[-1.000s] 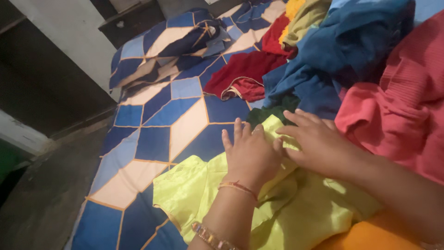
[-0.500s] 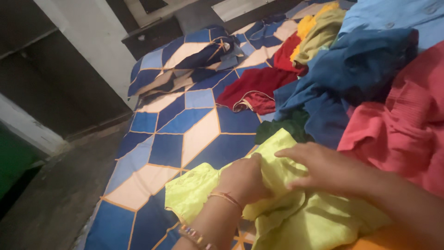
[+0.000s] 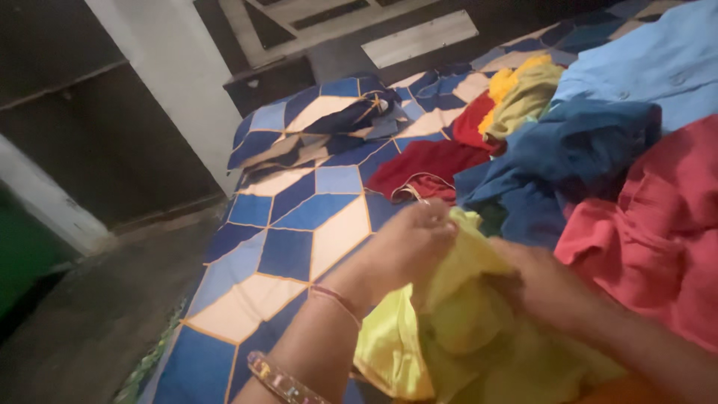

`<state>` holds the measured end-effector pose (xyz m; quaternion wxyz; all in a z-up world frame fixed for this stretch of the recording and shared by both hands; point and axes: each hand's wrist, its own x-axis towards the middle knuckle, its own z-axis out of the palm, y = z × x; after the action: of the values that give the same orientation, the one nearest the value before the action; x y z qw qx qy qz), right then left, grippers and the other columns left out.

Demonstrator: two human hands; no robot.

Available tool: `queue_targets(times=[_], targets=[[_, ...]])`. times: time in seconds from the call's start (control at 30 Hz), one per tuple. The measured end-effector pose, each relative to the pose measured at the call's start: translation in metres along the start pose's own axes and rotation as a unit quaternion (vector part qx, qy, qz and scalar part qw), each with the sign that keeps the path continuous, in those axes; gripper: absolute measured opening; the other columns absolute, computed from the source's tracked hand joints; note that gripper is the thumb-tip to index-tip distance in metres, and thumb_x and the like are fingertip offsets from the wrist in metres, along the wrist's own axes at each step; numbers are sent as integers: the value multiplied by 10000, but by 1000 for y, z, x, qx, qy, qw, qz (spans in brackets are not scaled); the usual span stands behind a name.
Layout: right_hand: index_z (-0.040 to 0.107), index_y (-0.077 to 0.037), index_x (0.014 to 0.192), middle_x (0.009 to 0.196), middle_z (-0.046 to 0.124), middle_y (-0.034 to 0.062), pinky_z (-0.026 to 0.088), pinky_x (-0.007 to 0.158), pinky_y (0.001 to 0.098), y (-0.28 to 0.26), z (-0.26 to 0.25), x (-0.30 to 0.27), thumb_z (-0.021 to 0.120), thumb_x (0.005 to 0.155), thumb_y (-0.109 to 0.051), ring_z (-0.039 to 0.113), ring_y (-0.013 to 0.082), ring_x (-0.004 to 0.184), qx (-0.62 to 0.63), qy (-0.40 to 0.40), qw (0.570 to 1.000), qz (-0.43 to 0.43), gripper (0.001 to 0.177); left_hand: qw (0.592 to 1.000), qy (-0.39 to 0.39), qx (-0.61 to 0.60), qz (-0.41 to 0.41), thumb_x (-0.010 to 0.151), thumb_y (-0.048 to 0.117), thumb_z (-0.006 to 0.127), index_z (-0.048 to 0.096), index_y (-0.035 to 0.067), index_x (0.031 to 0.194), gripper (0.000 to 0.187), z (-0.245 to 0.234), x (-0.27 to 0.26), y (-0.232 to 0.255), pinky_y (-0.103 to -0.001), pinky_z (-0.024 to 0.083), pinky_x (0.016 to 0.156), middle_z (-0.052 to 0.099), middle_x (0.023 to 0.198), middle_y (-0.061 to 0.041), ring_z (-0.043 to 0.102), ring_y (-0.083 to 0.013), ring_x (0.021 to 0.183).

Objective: The person folds a yellow garment on a bed, then folds a dark green garment, and finally begins folding a pink garment. The folded items are placed on the bed among other clothes.

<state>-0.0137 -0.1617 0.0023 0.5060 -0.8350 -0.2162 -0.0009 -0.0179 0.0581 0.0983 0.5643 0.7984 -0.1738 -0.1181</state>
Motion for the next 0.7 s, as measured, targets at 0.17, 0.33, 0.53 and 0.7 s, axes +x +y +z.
queue_targets(times=[0.17,0.33,0.53,0.7], targets=[[764,-108,1077,835,800,86,574,713,348,-83,-27,0,733,767,-120,721,160,771,-36,39,999,1,311,972,138,190,1,976,173,591,724,-54,1054,275,-22,-21,36,-337,519,606,687,838,-156,639,-170,729],[774,-91,1072,900,800,95,577,771,356,-176,-50,21,659,646,-47,768,218,838,-151,69,974,-153,444,978,86,173,84,713,110,744,580,51,1218,534,-30,-50,82,-310,570,779,737,1007,-104,713,-178,919],[741,-126,1188,867,761,127,606,748,389,-266,-57,71,797,670,-197,776,219,799,-379,-62,915,-125,526,971,-1,239,-14,773,210,772,625,64,1344,608,-55,-57,168,-329,548,914,743,1195,-98,688,-223,1127],[747,-125,1178,867,766,111,599,734,375,-275,-71,88,795,677,-210,766,205,791,-441,-91,888,-93,509,970,19,218,-110,791,210,758,634,62,1327,569,-71,-45,189,-335,545,900,744,1172,-93,687,-222,1102]])
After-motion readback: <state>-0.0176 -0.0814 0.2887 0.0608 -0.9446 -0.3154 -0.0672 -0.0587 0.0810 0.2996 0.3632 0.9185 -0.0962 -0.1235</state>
